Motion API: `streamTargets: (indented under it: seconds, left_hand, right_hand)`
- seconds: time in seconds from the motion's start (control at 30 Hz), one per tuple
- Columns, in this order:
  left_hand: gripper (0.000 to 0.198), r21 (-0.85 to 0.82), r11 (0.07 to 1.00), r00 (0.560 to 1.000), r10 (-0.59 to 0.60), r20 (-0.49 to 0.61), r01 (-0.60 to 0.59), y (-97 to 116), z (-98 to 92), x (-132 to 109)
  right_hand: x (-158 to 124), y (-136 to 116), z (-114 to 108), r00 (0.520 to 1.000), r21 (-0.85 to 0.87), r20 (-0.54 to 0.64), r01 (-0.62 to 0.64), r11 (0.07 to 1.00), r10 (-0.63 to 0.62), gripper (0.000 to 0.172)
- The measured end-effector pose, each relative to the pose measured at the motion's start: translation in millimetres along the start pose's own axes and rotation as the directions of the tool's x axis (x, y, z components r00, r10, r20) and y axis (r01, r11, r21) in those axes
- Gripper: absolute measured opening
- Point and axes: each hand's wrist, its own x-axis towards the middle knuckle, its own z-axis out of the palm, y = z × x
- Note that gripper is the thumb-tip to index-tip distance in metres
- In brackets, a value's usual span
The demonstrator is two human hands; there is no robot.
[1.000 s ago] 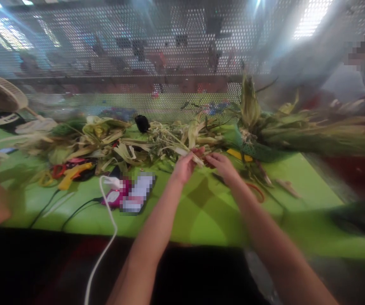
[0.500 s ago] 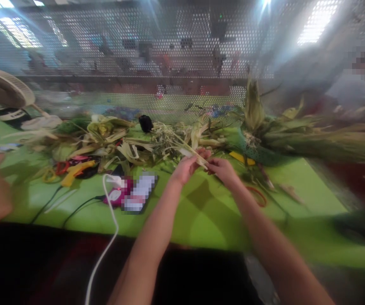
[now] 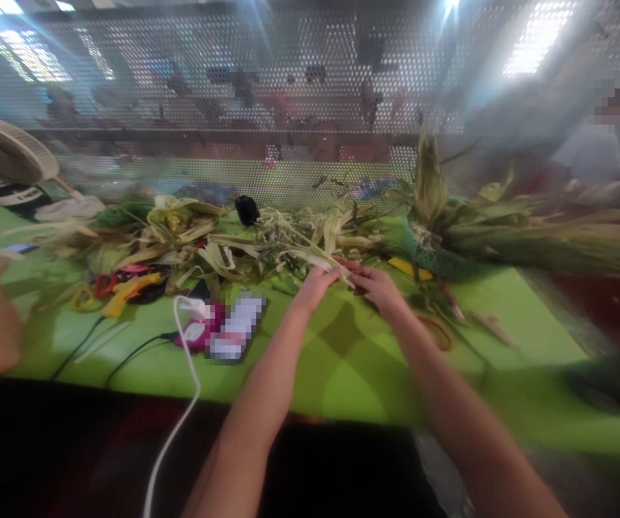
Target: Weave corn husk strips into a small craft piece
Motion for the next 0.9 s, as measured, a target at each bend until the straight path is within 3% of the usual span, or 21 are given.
streamTargets:
  seconds: [0.2,0.33,0.47,0.67,0.8,0.9]
  left_hand:
    - [0.028,0.098,0.994,0.995,0.061,-0.083,-0.053,-4.9,-4.6,3.6]
    - [0.028,0.088,0.996,0.995,0.041,-0.09,-0.033,-4.7,-2.1,2.5]
    - [0.032,-0.012,1.0,0.99,0.013,-0.142,-0.014,-5.2,0.7,3.1]
    - [0.024,-0.233,0.971,0.986,0.007,-0.165,-0.046,-2.4,3.4,4.0]
    - [0.02,-0.302,0.953,0.987,-0.018,-0.161,-0.032,5.8,3.5,1.7]
    - [0.021,-0.247,0.967,0.982,0.008,-0.187,-0.055,10.2,3.3,0.2]
  right_hand:
    - [-2.0,-1.5,3.9,0.996,-0.037,0.073,0.045,0.998,-0.042,0.036]
    - [-0.7,1.2,3.9,0.994,-0.114,0.056,0.096,0.989,-0.09,0.031]
    - [2.4,7.1,2.7,0.998,-0.112,0.064,0.018,0.994,-0.011,0.027]
    - [0.0,16.1,11.5,0.98,-0.153,0.186,-0.049,0.987,0.078,0.021]
    - [-4.9,19.9,20.3,0.935,-0.249,0.306,-0.103,0.963,0.179,0.02]
    - [-6.1,21.7,21.4,0.899,-0.266,0.372,-0.134,0.955,0.23,0.024]
